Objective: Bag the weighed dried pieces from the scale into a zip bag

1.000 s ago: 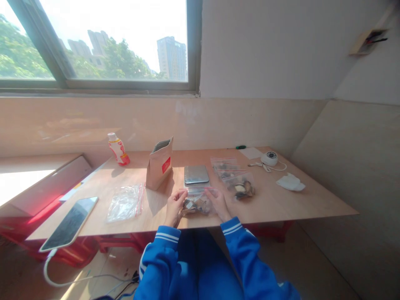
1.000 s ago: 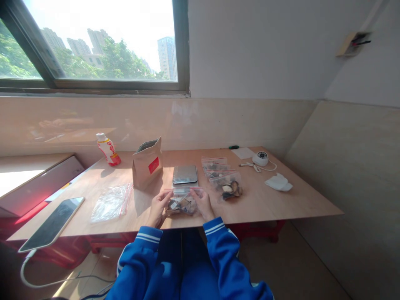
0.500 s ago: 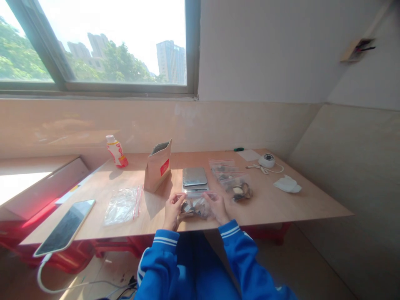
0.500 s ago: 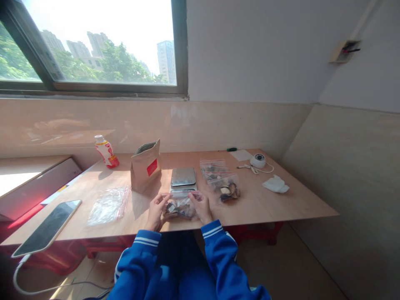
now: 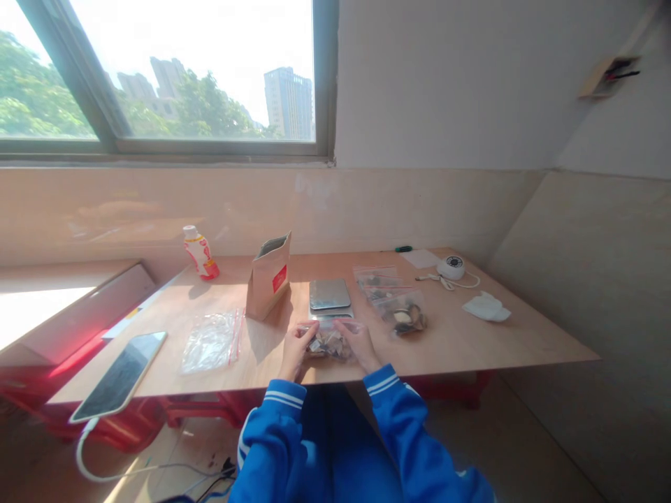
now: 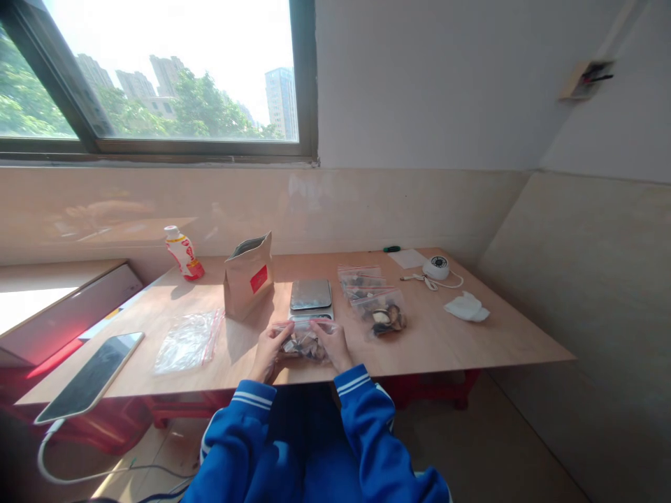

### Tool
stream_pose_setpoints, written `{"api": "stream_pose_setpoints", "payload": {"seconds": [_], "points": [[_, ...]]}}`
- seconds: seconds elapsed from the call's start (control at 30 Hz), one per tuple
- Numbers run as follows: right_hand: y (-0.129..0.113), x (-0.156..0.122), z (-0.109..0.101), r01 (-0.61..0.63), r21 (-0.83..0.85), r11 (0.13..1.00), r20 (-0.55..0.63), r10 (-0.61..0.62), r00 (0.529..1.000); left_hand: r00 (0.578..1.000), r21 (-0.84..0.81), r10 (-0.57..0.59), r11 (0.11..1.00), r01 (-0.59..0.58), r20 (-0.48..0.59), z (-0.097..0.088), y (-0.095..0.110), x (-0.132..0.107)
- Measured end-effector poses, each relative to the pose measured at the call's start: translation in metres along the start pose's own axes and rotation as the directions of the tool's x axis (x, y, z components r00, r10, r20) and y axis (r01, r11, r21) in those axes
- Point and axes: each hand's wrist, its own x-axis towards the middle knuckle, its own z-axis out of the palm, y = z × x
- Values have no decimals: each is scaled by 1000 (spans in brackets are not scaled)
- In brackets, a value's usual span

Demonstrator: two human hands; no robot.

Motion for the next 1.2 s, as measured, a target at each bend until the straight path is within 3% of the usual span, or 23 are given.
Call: {"api": "stream_pose_setpoints", "payload": {"seconds": [0.33, 0.7, 0.9, 1.2], "points": [[6, 1, -3, 6, -6, 1000, -7, -6, 1000, 1000, -3, -16, 1000, 16, 13, -4, -5, -1], [0, -4, -2, -4, 11, 1000, -16, 4, 1000, 995, 82, 95, 992, -96, 10, 1, 1, -4], [-4, -5, -1, -29, 26, 999, 85, 26, 996, 993, 123, 117, 985, -120, 35, 0, -1, -3], [1, -4, -2, -35, 44, 998, -2, 35, 999, 994, 15, 87, 996, -88, 70, -1, 1, -5]]}}
